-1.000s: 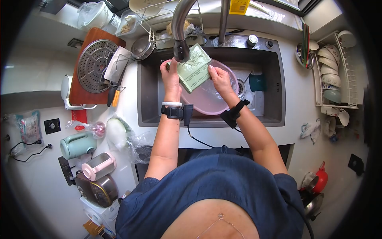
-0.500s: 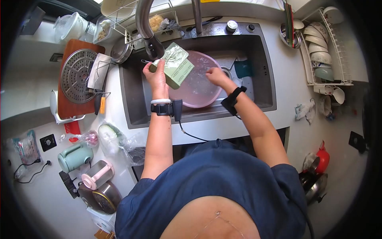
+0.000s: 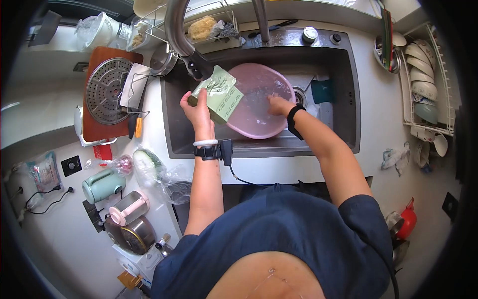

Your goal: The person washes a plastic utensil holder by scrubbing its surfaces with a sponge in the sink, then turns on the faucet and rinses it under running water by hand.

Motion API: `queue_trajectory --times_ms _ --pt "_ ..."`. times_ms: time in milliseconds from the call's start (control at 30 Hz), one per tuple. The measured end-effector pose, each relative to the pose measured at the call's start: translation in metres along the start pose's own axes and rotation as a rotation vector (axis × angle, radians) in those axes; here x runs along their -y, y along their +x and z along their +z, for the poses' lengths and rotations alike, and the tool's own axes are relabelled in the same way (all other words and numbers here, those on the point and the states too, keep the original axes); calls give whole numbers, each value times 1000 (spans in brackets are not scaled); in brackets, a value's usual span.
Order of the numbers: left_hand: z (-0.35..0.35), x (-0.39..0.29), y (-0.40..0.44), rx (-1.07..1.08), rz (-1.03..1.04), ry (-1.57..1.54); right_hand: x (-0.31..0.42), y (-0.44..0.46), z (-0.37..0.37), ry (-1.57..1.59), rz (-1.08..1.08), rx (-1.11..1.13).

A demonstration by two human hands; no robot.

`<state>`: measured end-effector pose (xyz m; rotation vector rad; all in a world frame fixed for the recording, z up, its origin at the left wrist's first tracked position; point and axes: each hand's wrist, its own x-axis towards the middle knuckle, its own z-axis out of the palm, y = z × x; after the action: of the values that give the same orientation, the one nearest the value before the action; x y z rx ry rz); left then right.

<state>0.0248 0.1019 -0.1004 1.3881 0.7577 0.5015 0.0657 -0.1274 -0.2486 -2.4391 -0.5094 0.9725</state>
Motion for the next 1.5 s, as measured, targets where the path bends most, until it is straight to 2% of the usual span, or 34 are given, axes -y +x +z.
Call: queue_trajectory --times_ms 100,200,333,400,600,667,733,800,867,933,1000,1067,1133,1267,1333,1400,1467,1500 --pt "-13 -3 -2 -21 -8 11 7 9 19 -43 24 -1" --pt "-28 1 0 -45 -34 11 17 12 32 -186 10 358" --pt "-29 8 -1 -35 -56 5 28 5 27 -267 5 348" --pt "-23 9 -1 -7 -68 -23 26 15 27 -140 -72 318" --pt "10 8 -6 81 -27 32 42 2 6 79 39 -40" --pt "21 9 -12 118 -62 50 47 -12 7 164 152 -435" --pt "28 23 -18 170 -77 86 39 -30 -7 177 203 -445" --pt "40 22 -30 223 -88 125 18 -45 -19 78 174 -167" --pt "56 23 -47 339 -164 108 -2 -71 -32 76 186 -161" --pt "86 35 -66 467 -144 113 -36 -121 -47 371 242 -424" --pt "108 15 -92 573 -359 14 -67 -158 -56 399 276 -469" --pt "130 17 -111 658 -400 27 -103 -198 -54 558 227 -799" --pt "153 33 -128 816 -484 -215 -125 -250 -62 661 311 -960" --pt "197 71 -163 937 -646 -373 -184 -338 -61 433 657 -1372" --pt "213 77 -185 955 -676 -397 -227 -374 -48 45 696 -1493" --pt "223 78 -205 1013 -696 -373 -258 -390 -34 -176 934 -1504" --pt "229 86 -213 1036 -714 -358 -286 -400 -18 -219 1058 -1181" --pt "229 83 -218 1009 -712 -324 -277 -402 -26 -86 1096 -1128"
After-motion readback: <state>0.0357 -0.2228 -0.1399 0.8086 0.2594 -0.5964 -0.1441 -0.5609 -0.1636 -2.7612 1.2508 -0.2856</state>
